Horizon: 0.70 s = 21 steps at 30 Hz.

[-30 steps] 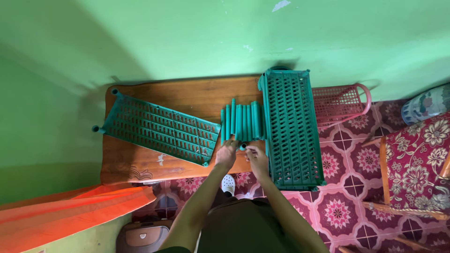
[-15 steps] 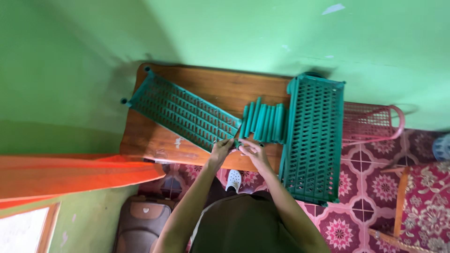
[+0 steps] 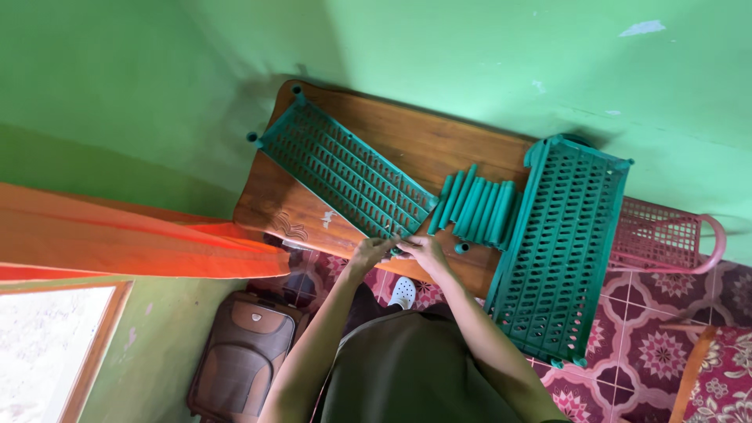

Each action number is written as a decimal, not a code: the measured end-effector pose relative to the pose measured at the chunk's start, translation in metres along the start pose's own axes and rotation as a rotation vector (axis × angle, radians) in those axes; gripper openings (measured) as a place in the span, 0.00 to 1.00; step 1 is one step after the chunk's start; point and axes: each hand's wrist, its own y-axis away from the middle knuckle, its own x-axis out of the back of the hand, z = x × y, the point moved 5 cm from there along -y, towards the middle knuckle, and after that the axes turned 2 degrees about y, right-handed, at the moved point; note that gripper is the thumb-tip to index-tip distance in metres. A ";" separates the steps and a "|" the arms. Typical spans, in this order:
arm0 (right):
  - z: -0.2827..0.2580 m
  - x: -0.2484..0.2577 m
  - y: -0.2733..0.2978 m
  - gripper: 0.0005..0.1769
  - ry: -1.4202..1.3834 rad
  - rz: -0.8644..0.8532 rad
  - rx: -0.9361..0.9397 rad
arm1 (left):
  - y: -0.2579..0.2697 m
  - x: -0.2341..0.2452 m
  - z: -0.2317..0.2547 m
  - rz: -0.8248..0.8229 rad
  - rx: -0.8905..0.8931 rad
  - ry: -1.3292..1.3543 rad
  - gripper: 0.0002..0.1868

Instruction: The person assembles a green plastic stool by inserting cylindrical legs into the corners of a perforated seat panel. They pick up each leg, align it with a corner hole, and press it in, repeating for all four corners on a wooden table.

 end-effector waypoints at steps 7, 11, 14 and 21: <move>0.001 -0.010 -0.003 0.15 0.116 -0.107 0.053 | 0.013 0.005 -0.003 -0.043 -0.021 0.005 0.32; 0.001 -0.008 0.000 0.17 0.192 -0.067 -0.016 | 0.008 0.008 -0.017 -0.082 -0.061 0.048 0.28; -0.002 -0.008 0.002 0.20 0.142 -0.066 -0.073 | 0.003 0.010 -0.025 -0.090 -0.084 0.059 0.26; 0.000 -0.007 0.010 0.24 0.217 -0.077 -0.013 | -0.001 0.008 -0.036 -0.052 -0.090 0.042 0.23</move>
